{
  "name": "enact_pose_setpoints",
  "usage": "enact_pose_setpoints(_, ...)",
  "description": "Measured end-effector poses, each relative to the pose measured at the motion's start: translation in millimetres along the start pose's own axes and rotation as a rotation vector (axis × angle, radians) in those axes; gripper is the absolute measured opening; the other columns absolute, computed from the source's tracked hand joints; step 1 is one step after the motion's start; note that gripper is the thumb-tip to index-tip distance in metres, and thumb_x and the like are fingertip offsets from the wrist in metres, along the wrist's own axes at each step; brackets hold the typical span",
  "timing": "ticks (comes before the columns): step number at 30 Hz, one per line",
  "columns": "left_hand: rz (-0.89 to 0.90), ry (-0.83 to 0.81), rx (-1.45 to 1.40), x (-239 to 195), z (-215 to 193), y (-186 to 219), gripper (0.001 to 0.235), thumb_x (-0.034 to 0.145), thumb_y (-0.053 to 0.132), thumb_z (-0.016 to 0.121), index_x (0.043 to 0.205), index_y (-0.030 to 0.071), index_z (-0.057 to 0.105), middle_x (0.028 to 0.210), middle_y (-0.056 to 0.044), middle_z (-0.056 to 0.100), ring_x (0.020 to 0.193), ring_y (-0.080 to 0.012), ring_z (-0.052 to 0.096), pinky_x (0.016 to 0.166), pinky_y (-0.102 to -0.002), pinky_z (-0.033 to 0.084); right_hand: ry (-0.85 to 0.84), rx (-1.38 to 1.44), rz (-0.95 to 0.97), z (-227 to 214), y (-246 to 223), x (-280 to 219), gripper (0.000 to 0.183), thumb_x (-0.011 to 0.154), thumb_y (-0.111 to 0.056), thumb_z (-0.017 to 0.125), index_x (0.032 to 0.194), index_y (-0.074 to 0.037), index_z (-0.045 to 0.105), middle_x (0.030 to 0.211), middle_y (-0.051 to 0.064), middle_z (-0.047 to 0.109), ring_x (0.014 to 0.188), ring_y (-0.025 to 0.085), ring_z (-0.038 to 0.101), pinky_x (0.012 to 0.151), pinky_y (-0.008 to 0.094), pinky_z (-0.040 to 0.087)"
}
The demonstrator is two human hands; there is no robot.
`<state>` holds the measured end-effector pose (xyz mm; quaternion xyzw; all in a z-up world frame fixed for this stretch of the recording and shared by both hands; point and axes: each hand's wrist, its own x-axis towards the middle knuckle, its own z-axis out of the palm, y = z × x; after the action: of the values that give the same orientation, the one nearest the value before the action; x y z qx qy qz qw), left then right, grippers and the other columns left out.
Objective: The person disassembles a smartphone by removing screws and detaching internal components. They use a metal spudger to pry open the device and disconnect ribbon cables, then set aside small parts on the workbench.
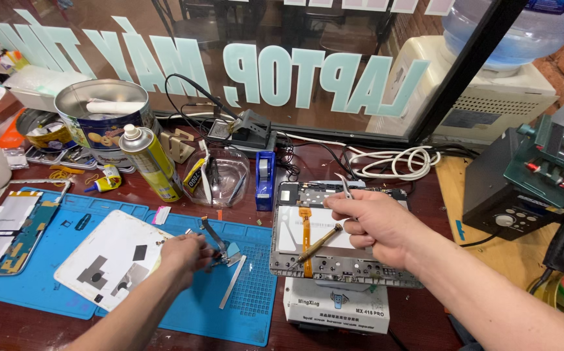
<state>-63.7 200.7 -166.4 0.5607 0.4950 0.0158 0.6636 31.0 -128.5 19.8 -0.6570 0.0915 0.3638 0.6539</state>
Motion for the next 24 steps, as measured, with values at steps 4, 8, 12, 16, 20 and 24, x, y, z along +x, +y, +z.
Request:
enact_pose_setpoints(4,0.033,0.089,0.245,57,-13,-18,0.019,0.102,0.012,0.061,0.108,-0.005,0.067,0.088,-0.016,0.070,0.070,-0.0230,0.067,0.059,-0.034,0.057,0.062,0.043,-0.012,-28,11,-2,0.013,0.093,-0.016,0.068,0.101,-0.006,0.064,0.085,-0.001,0.053,0.054,0.003,0.030,0.042,0.021,0.022)
enact_pose_setpoints(8,0.027,0.032,0.249,67,-22,-25,0.018,0.102,0.013,0.059,0.108,-0.003,0.066,0.091,-0.016,0.070,0.074,-0.0233,0.070,0.060,-0.033,0.060,0.130,0.090,-0.010,-48,18,-7,0.013,0.092,-0.015,0.069,0.099,-0.007,0.063,0.086,-0.001,0.053,0.056,0.004,0.030,0.042,0.022,0.021)
enact_pose_setpoints(12,0.008,-0.050,0.289,49,-31,-38,0.015,0.098,0.008,0.064,0.106,-0.004,0.065,0.092,-0.017,0.069,0.076,-0.0248,0.068,0.062,-0.036,0.058,0.203,0.115,-0.003,-60,23,-12,0.014,0.093,-0.016,0.070,0.098,-0.007,0.061,0.086,-0.001,0.054,0.057,0.004,0.032,0.043,0.023,0.022)
enact_pose_setpoints(16,-0.033,-0.036,0.223,34,-46,-52,0.013,0.098,0.008,0.064,0.106,-0.003,0.064,0.091,-0.014,0.066,0.077,-0.0242,0.067,0.066,-0.038,0.060,0.157,0.138,-0.013,-53,23,-8,0.012,0.092,-0.014,0.069,0.099,-0.006,0.064,0.085,-0.001,0.053,0.057,0.004,0.031,0.043,0.022,0.021)
enact_pose_setpoints(20,-0.100,0.046,-0.076,48,-65,-51,0.017,0.101,0.011,0.060,0.110,-0.003,0.061,0.093,-0.013,0.066,0.077,-0.0243,0.066,0.069,-0.038,0.059,0.102,0.092,-0.008,-35,21,-1,0.013,0.092,-0.015,0.069,0.100,-0.005,0.063,0.085,-0.001,0.052,0.056,0.004,0.030,0.042,0.023,0.021)
enact_pose_setpoints(24,-0.059,0.141,-0.097,70,-93,-44,0.020,0.101,0.012,0.061,0.113,-0.003,0.064,0.093,-0.013,0.066,0.076,-0.0230,0.065,0.068,-0.038,0.060,0.076,0.046,-0.010,-21,17,4,0.016,0.092,-0.013,0.066,0.104,-0.003,0.068,0.086,-0.001,0.054,0.056,0.004,0.031,0.042,0.022,0.022)
